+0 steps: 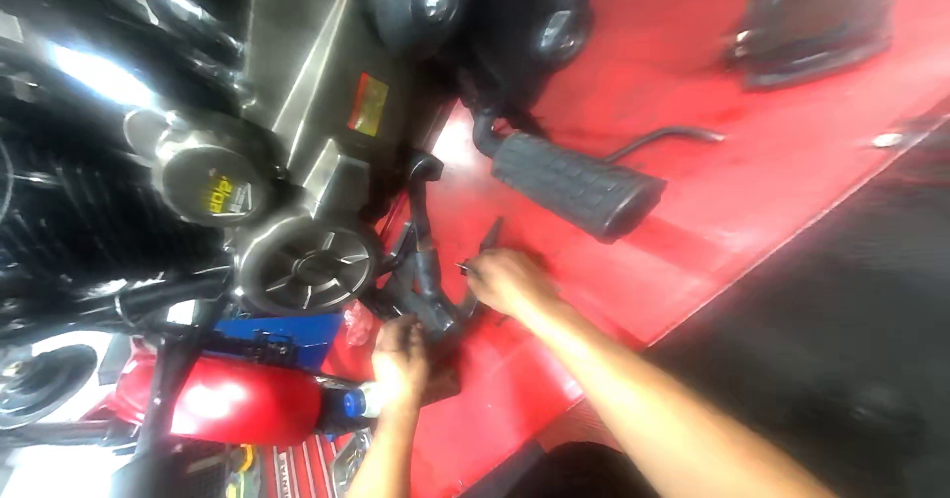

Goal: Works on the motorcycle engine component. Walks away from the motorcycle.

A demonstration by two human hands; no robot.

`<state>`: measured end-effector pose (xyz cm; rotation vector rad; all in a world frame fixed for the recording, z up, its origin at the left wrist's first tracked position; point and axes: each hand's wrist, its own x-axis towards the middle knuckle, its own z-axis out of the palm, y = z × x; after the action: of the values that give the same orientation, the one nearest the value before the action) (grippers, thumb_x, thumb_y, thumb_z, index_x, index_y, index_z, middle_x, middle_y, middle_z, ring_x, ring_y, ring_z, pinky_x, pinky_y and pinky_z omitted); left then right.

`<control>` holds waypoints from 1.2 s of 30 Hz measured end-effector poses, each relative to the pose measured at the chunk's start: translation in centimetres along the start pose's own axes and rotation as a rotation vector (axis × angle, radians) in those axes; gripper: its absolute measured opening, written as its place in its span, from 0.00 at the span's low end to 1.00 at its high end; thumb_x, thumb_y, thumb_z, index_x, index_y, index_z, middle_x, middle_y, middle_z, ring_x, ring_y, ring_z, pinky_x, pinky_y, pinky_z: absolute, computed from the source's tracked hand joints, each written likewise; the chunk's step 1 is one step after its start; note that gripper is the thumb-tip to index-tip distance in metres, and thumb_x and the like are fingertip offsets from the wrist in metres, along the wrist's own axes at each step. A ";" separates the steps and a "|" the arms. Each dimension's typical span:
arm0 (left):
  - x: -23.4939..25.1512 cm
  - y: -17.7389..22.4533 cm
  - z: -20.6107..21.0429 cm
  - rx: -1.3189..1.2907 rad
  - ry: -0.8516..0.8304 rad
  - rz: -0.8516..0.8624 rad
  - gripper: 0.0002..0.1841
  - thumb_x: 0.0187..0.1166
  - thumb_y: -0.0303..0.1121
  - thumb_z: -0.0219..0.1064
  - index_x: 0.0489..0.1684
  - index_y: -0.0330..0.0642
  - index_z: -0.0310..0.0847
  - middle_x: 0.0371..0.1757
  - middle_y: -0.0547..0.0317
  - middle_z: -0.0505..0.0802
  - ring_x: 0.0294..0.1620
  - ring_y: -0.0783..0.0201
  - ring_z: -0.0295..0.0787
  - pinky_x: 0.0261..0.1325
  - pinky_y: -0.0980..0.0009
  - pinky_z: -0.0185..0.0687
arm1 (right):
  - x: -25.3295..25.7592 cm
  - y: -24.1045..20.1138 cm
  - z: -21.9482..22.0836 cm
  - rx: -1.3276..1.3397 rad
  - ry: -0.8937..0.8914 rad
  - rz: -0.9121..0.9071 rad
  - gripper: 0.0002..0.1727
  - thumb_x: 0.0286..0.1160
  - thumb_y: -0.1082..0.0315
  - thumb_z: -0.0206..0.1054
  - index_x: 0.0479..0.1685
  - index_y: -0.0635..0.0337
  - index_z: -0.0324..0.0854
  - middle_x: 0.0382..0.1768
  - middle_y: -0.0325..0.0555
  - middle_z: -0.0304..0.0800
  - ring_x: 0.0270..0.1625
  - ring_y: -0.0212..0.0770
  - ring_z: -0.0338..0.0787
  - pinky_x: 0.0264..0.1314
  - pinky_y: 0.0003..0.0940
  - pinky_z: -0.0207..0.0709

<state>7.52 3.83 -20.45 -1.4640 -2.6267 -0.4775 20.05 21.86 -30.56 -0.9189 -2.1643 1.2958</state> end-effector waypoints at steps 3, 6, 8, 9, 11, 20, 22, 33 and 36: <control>-0.9 0.3 -2.2 0.026 0.065 0.138 0.07 0.76 0.33 0.70 0.44 0.46 0.94 0.44 0.65 0.96 0.46 0.72 0.94 0.53 0.69 0.94 | -1.7 -1.8 -0.2 0.090 0.189 -0.088 0.09 0.76 0.63 0.66 0.33 0.55 0.89 0.31 0.47 0.91 0.38 0.50 0.93 0.40 0.54 0.87; -1.4 1.8 -6.2 -0.002 0.078 0.247 0.08 0.77 0.32 0.69 0.45 0.43 0.93 0.44 0.64 0.96 0.46 0.70 0.94 0.50 0.69 0.95 | -4.0 -3.8 -1.6 0.113 0.415 -0.192 0.11 0.78 0.57 0.66 0.38 0.51 0.91 0.31 0.41 0.92 0.39 0.44 0.93 0.42 0.46 0.88; -1.6 2.7 -9.2 0.011 0.072 0.325 0.07 0.77 0.31 0.69 0.44 0.43 0.93 0.45 0.63 0.95 0.47 0.69 0.94 0.51 0.68 0.95 | -5.2 -5.1 -2.8 0.083 0.518 -0.240 0.12 0.77 0.54 0.67 0.34 0.48 0.92 0.35 0.41 0.91 0.47 0.47 0.90 0.50 0.48 0.83; -1.5 3.0 -10.6 0.050 0.072 0.363 0.07 0.77 0.32 0.69 0.44 0.44 0.93 0.45 0.64 0.95 0.47 0.69 0.94 0.50 0.68 0.95 | -5.5 -5.6 -3.3 0.081 0.537 -0.251 0.11 0.75 0.53 0.69 0.33 0.47 0.92 0.42 0.44 0.89 0.54 0.52 0.87 0.55 0.54 0.79; -0.9 3.4 -13.0 0.163 0.081 0.432 0.08 0.76 0.33 0.69 0.44 0.45 0.94 0.45 0.64 0.95 0.49 0.71 0.92 0.52 0.70 0.93 | -5.5 -6.3 -3.9 0.103 0.545 -0.266 0.12 0.69 0.52 0.72 0.31 0.48 0.91 0.63 0.53 0.85 0.71 0.63 0.78 0.69 0.65 0.72; 1.8 4.8 -17.9 0.260 0.021 0.437 0.08 0.72 0.29 0.73 0.45 0.44 0.94 0.43 0.62 0.97 0.47 0.69 0.93 0.53 0.68 0.92 | -3.7 -7.7 -0.3 0.544 0.409 -0.249 0.21 0.73 0.46 0.73 0.50 0.55 0.87 0.54 0.49 0.90 0.58 0.40 0.88 0.65 0.47 0.81; 2.7 5.1 -18.4 0.197 0.024 0.407 0.07 0.71 0.29 0.74 0.44 0.45 0.93 0.40 0.64 0.96 0.41 0.73 0.93 0.46 0.69 0.93 | -2.8 -7.1 0.2 0.566 0.456 -0.266 0.22 0.73 0.44 0.73 0.51 0.54 0.87 0.53 0.47 0.89 0.53 0.37 0.89 0.59 0.46 0.82; 2.9 3.4 -17.8 -0.221 0.034 0.134 0.22 0.66 0.30 0.81 0.57 0.44 0.79 0.34 0.62 0.96 0.31 0.68 0.94 0.33 0.67 0.93 | -3.6 -9.5 2.2 0.539 0.629 -0.183 0.24 0.78 0.44 0.68 0.48 0.59 0.85 0.42 0.46 0.89 0.42 0.32 0.86 0.49 0.41 0.81; 1.9 0.2 -17.8 -0.186 -0.003 0.094 0.19 0.70 0.38 0.80 0.55 0.44 0.82 0.37 0.63 0.96 0.36 0.69 0.94 0.40 0.66 0.93 | -4.7 -10.7 3.4 0.480 0.674 -0.244 0.19 0.79 0.53 0.70 0.39 0.64 0.86 0.40 0.53 0.89 0.42 0.40 0.87 0.49 0.42 0.80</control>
<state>5.44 -0.12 -3.14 -1.6320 -2.5606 -0.7264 17.62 12.85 -22.72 -0.7225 -1.3224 1.1008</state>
